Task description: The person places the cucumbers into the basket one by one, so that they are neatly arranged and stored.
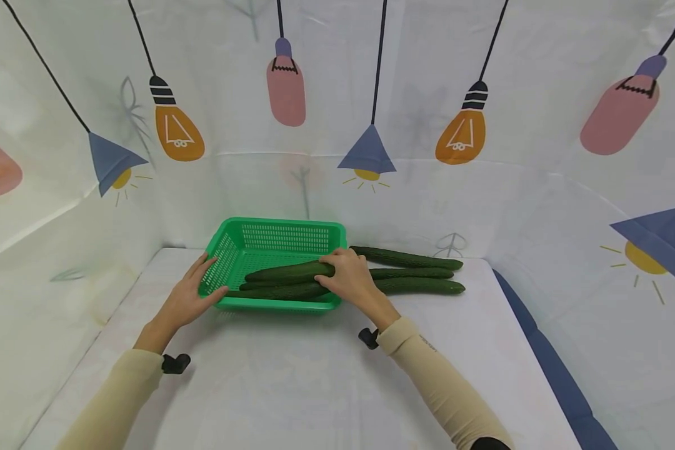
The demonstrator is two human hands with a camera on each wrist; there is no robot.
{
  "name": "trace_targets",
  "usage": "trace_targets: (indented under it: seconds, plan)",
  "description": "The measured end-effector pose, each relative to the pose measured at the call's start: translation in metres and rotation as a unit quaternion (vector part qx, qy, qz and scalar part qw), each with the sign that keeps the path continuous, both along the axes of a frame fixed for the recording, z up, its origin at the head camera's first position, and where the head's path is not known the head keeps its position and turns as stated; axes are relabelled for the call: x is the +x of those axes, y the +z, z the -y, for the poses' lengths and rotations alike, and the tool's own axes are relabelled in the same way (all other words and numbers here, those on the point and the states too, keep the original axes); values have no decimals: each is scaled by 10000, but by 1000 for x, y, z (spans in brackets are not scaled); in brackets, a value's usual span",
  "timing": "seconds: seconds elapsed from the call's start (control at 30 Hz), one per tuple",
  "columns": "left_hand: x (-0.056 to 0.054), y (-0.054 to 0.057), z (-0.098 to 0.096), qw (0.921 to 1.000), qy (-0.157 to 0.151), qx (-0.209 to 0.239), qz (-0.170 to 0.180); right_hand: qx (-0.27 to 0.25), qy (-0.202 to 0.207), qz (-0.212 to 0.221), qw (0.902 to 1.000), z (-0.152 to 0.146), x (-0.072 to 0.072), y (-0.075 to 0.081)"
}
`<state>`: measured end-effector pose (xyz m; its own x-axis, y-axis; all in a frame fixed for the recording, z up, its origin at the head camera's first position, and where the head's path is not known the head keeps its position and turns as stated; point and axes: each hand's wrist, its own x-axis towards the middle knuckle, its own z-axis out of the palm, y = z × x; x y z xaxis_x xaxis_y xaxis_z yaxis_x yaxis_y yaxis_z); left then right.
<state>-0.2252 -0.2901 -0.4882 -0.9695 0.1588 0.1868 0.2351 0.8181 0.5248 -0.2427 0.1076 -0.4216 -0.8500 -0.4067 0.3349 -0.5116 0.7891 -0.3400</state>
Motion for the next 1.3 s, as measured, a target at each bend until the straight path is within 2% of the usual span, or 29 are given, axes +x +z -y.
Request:
trace_targets:
  seconds: [0.37,0.57,0.7,0.83,0.97,1.3]
  plan:
    - [0,0,-1,10000,-3,18,1,86,320,31,9994,10,-7,-4]
    - [1,2,-2,10000,-32,35,-11,-424,834,578,9939,13,-11,-1]
    - [1,2,-1,10000,-27,24,-8,-439,1041,869,9898,12,-14,-1]
    - [1,1,-1,10000,-19,12,-19,-446,1127,1017,9874,11,-17,-1]
    - [2,1,-1,10000,-30,-3,-21,-522,1171,946,9872,7,-16,-4]
    - [2,1,1,10000,-47,-5,-28,-1146,908,872,9854,-8,-13,-5]
